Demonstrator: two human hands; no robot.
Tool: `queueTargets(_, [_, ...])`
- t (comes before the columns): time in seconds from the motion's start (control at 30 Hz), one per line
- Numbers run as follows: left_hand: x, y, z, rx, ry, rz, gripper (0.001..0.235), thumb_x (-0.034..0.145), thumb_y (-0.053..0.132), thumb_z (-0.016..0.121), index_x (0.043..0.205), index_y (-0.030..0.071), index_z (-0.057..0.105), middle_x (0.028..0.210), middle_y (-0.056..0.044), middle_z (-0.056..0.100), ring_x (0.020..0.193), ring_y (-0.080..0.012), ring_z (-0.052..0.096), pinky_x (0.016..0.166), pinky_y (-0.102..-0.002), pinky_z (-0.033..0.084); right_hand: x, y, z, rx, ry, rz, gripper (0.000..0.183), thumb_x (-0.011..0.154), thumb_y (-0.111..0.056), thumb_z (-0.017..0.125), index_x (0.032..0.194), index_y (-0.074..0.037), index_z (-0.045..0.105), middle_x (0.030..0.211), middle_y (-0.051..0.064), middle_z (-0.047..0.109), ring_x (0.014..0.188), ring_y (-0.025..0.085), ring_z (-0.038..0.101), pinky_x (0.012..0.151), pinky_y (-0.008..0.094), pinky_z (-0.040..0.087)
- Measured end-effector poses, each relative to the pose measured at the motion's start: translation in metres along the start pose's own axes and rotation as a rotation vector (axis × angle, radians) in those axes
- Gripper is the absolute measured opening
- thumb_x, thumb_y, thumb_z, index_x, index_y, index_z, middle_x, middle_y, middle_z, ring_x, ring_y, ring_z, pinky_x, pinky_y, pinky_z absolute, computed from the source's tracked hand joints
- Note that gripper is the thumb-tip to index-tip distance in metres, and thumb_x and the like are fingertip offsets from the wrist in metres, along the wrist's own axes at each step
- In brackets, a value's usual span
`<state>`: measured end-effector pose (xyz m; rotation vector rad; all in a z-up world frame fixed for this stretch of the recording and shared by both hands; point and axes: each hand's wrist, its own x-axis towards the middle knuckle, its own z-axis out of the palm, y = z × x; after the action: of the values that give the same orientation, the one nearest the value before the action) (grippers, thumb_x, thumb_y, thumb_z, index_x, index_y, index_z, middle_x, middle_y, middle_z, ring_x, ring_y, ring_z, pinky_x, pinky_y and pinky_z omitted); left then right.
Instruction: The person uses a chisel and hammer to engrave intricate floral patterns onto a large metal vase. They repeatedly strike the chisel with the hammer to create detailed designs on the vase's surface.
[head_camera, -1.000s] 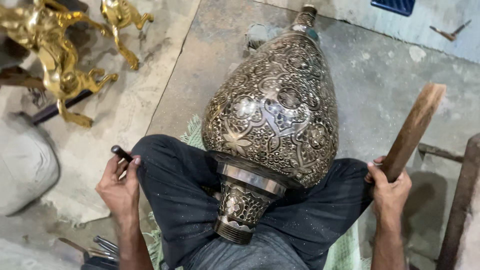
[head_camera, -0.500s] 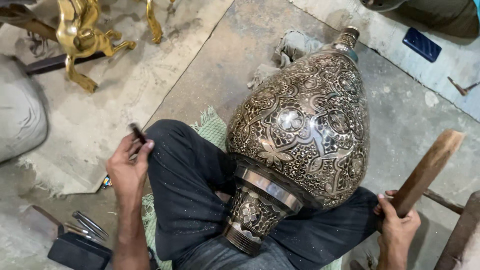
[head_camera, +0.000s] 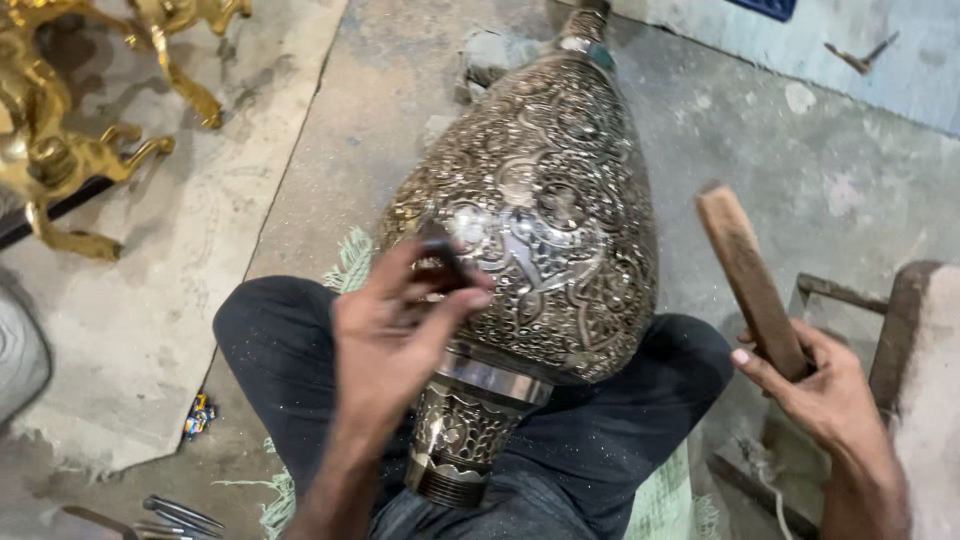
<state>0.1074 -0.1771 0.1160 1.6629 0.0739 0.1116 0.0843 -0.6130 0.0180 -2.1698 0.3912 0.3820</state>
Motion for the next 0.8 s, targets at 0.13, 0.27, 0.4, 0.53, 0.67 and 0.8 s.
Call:
queueTargets(0.13, [0.008, 0.003, 0.053, 0.048, -0.198, 0.056, 0.039, 0.095, -0.003, 0.071, 0.133, 0.003, 0.064, 0.115, -0.013, 0.078, 0.103, -0.0201, 0.081, 0.082, -0.028, 0.069, -0.005, -0.037, -0.01, -0.157, -0.075, 0.041, 0.038, 0.08, -0.025, 0.084, 0.114, -0.009, 0.078, 0.071, 0.006, 0.067, 0.059, 0.014, 0.056, 0.051, 0.03, 0.044])
queueTargets(0.27, [0.006, -0.002, 0.081, 0.034, -0.246, 0.079, 0.042, 0.097, -0.002, 0.069, 0.138, 0.002, 0.061, 0.115, -0.014, 0.078, 0.104, -0.0204, 0.08, 0.09, -0.028, 0.07, -0.002, -0.073, -0.022, -0.384, -0.105, -0.058, 0.04, 0.079, -0.031, 0.086, 0.112, -0.011, 0.075, 0.067, 0.007, 0.074, 0.054, 0.016, 0.066, 0.051, 0.033, 0.053])
queueTargets(0.4, [0.006, -0.002, 0.09, 0.295, -0.228, 0.152, 0.042, 0.093, 0.002, 0.075, 0.134, 0.003, 0.064, 0.107, -0.011, 0.08, 0.094, -0.0172, 0.08, 0.074, -0.025, 0.069, 0.003, -0.097, -0.033, -0.745, -0.24, 0.057, 0.035, 0.089, -0.034, 0.082, 0.117, -0.017, 0.073, 0.066, 0.012, 0.072, 0.057, 0.021, 0.066, 0.059, 0.038, 0.056])
queueTargets(0.53, [0.002, -0.001, 0.091, 0.404, -0.274, 0.146, 0.04, 0.094, 0.0, 0.073, 0.133, 0.005, 0.066, 0.103, -0.01, 0.08, 0.086, -0.016, 0.08, 0.064, -0.025, 0.067, 0.004, -0.117, -0.038, -0.987, -0.223, -0.086, 0.024, 0.089, -0.033, 0.074, 0.109, -0.021, 0.07, 0.067, 0.0, 0.071, 0.053, 0.016, 0.067, 0.056, 0.034, 0.056])
queueTargets(0.67, [-0.004, -0.004, 0.097, 0.511, -0.265, 0.256, 0.039, 0.097, -0.002, 0.069, 0.134, 0.006, 0.065, 0.109, -0.012, 0.079, 0.092, -0.0174, 0.08, 0.067, -0.023, 0.067, 0.008, -0.135, -0.038, -1.152, -0.239, -0.083, 0.022, 0.094, -0.036, 0.069, 0.111, -0.023, 0.065, 0.067, -0.003, 0.07, 0.05, 0.014, 0.065, 0.054, 0.032, 0.054])
queueTargets(0.8, [-0.009, 0.0, 0.1, 0.558, -0.186, 0.31, 0.04, 0.096, 0.002, 0.072, 0.135, 0.005, 0.064, 0.11, -0.012, 0.078, 0.095, -0.0181, 0.079, 0.074, -0.026, 0.07, 0.009, -0.139, -0.036, -1.317, -0.266, -0.137, 0.02, 0.099, -0.04, 0.063, 0.106, -0.021, 0.062, 0.07, -0.005, 0.067, 0.05, 0.01, 0.062, 0.05, 0.027, 0.052])
